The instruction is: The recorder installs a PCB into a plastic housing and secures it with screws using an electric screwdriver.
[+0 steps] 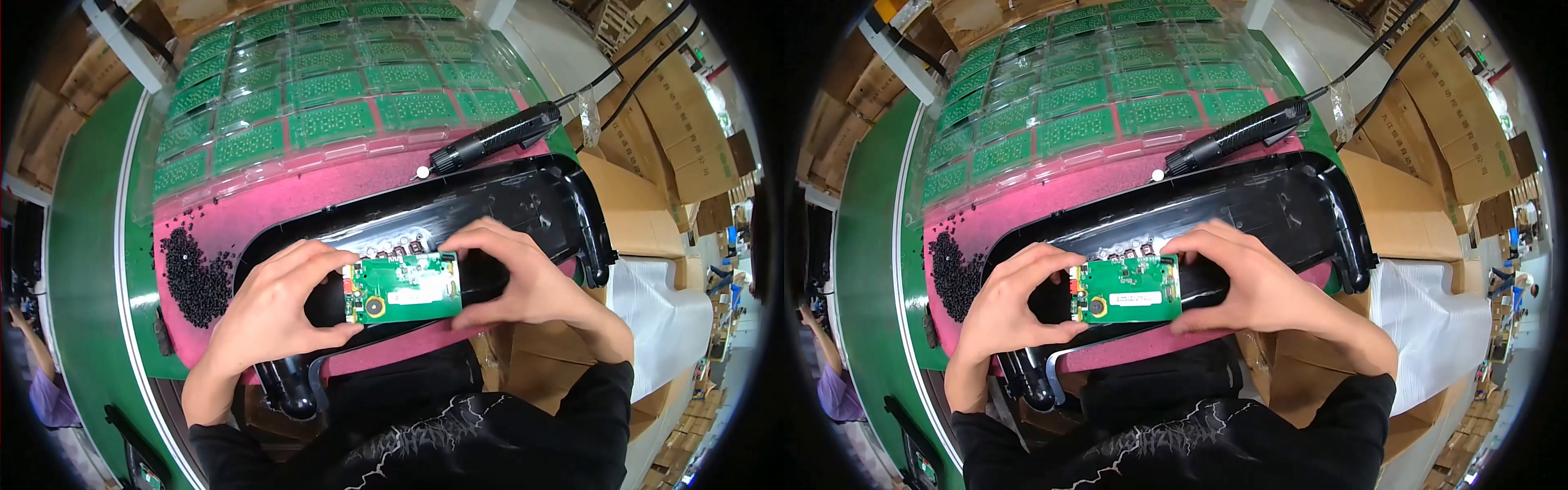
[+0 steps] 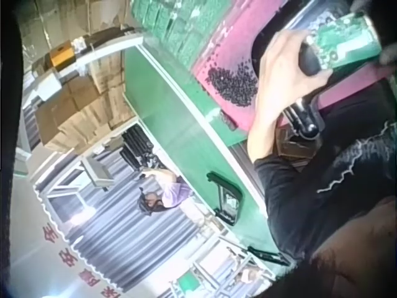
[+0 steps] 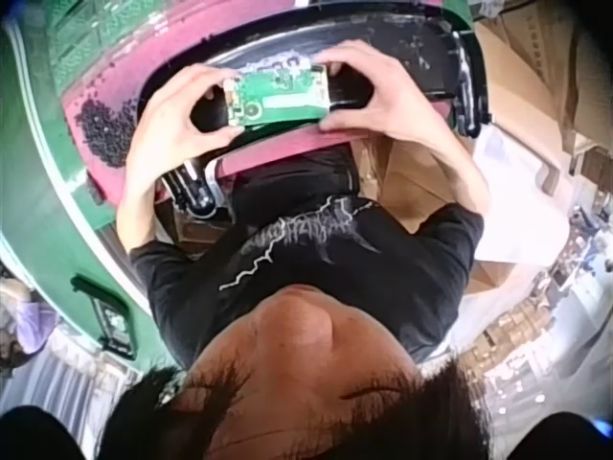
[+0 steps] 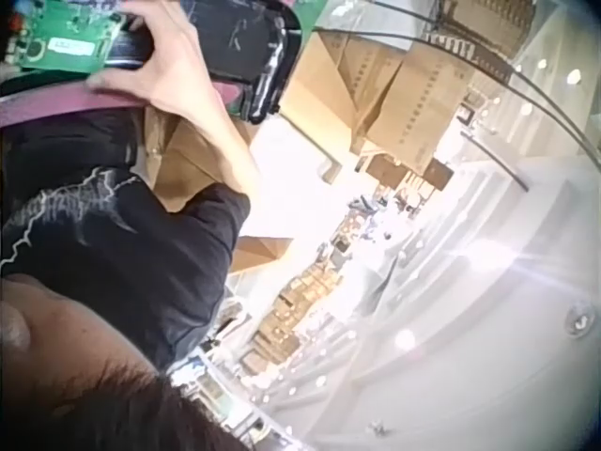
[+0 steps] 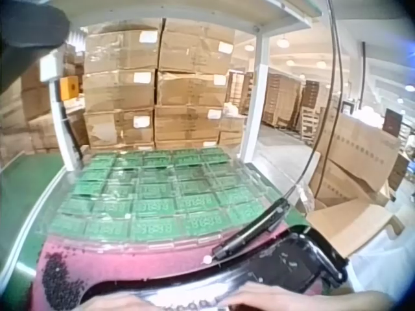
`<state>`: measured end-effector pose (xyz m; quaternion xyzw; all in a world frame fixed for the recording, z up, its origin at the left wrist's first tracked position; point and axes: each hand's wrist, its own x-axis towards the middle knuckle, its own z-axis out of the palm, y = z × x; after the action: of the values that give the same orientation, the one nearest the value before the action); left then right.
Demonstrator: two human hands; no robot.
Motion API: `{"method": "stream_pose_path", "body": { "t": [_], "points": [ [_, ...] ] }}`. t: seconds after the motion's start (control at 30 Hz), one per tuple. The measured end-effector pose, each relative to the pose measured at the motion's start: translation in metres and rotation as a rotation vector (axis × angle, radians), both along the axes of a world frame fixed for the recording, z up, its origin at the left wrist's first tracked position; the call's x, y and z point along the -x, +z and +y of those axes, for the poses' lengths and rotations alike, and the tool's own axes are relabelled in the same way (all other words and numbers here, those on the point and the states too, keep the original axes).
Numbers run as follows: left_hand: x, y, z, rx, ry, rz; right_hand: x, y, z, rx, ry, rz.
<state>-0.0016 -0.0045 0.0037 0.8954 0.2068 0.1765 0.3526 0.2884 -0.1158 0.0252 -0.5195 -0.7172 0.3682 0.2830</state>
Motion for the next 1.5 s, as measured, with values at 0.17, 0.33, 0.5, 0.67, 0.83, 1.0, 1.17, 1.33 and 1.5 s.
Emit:
{"method": "stream_pose_path", "body": {
  "t": [0.17, 0.33, 0.5, 0.67, 0.83, 1.0, 1.17, 1.33, 1.5],
  "points": [
    [-0.009, -0.001, -0.002, -0.052, 0.122, 0.094, -0.009, -0.026, 0.02, -0.217, 0.003, -0.189],
    [-0.013, 0.0, -0.001, -0.044, 0.153, 0.175, -0.006, -0.031, 0.021, -0.192, -0.015, -0.245],
    [-0.014, 0.001, -0.003, -0.064, 0.165, 0.215, -0.006, -0.034, 0.021, -0.193, -0.022, -0.291],
    [-0.015, 0.001, -0.001, -0.067, 0.159, 0.231, -0.006, -0.034, 0.021, -0.192, -0.024, -0.305],
    [-0.015, 0.002, 0.0, -0.066, 0.16, 0.228, -0.005, -0.035, 0.022, -0.203, -0.021, -0.304],
    [-0.01, 0.004, -0.001, -0.124, 0.141, 0.22, -0.001, -0.032, 0.025, -0.212, -0.011, -0.295],
    [-0.007, -0.005, -0.002, -0.175, 0.09, 0.139, 0.003, -0.02, 0.018, -0.167, -0.047, -0.378],
    [0.008, 0.0, -0.003, -0.092, 0.205, -0.057, -0.003, -0.019, 0.013, -0.198, -0.227, -0.192],
    [0.052, 0.016, 0.027, -0.329, 0.585, 0.054, -0.073, -0.019, 0.026, -0.555, -0.733, -0.481]
  ]
}}
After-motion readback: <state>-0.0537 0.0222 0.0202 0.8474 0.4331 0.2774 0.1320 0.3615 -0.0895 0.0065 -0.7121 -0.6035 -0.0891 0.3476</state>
